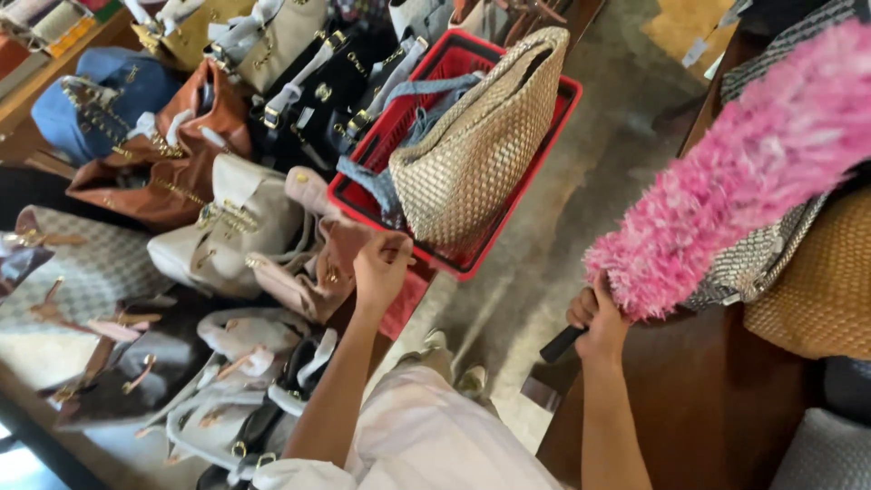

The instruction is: The person uses a pink feather duster to clean a light blue woven handbag on a display shelf. They dust the exterior and interior of the bag, then place it into a red shopping basket. The person then picks up a beige woven handbag from the basket and begins dusting it.

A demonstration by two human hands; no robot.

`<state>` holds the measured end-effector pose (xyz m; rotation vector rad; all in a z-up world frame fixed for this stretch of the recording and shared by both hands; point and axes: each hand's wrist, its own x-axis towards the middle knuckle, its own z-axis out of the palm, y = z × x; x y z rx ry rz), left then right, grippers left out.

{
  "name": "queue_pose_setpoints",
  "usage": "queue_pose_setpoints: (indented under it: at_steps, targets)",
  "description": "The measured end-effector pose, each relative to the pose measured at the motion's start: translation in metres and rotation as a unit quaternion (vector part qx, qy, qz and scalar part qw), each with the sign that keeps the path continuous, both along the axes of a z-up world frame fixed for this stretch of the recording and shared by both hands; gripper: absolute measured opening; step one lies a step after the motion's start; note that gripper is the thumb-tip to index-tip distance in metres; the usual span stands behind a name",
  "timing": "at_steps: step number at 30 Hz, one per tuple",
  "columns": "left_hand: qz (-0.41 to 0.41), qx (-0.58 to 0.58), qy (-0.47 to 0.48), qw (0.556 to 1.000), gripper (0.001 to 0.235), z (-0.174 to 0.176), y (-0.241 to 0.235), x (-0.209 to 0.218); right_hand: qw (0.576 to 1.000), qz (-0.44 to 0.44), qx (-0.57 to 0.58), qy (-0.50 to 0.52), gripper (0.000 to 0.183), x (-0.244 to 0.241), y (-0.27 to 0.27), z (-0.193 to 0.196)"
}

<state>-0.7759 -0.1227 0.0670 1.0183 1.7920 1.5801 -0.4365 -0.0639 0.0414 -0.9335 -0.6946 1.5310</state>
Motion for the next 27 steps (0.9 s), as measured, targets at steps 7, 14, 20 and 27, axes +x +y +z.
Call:
queue_pose_setpoints:
  at_steps: [7,14,20,27]
  targets:
    - [-0.001,-0.185,0.139,0.973,0.058,0.038,0.055,-0.022,0.998,0.036,0.043,0.036,0.061,-0.001,0.048,-0.015]
    - [-0.12,-0.239,0.141,0.953,0.067,0.061,0.071,-0.032,0.996,0.032,0.081,-0.019,0.029,-0.024,0.143,-0.024]
    - [-0.146,-0.296,0.091,0.94,0.083,0.089,0.07,-0.028,0.985,-0.08,0.084,-0.125,0.051,-0.084,0.172,0.072]
    - [-0.122,-0.283,0.162,0.937,0.108,0.06,0.061,-0.007,0.988,-0.1,0.053,-0.101,0.033,-0.072,0.258,0.079]
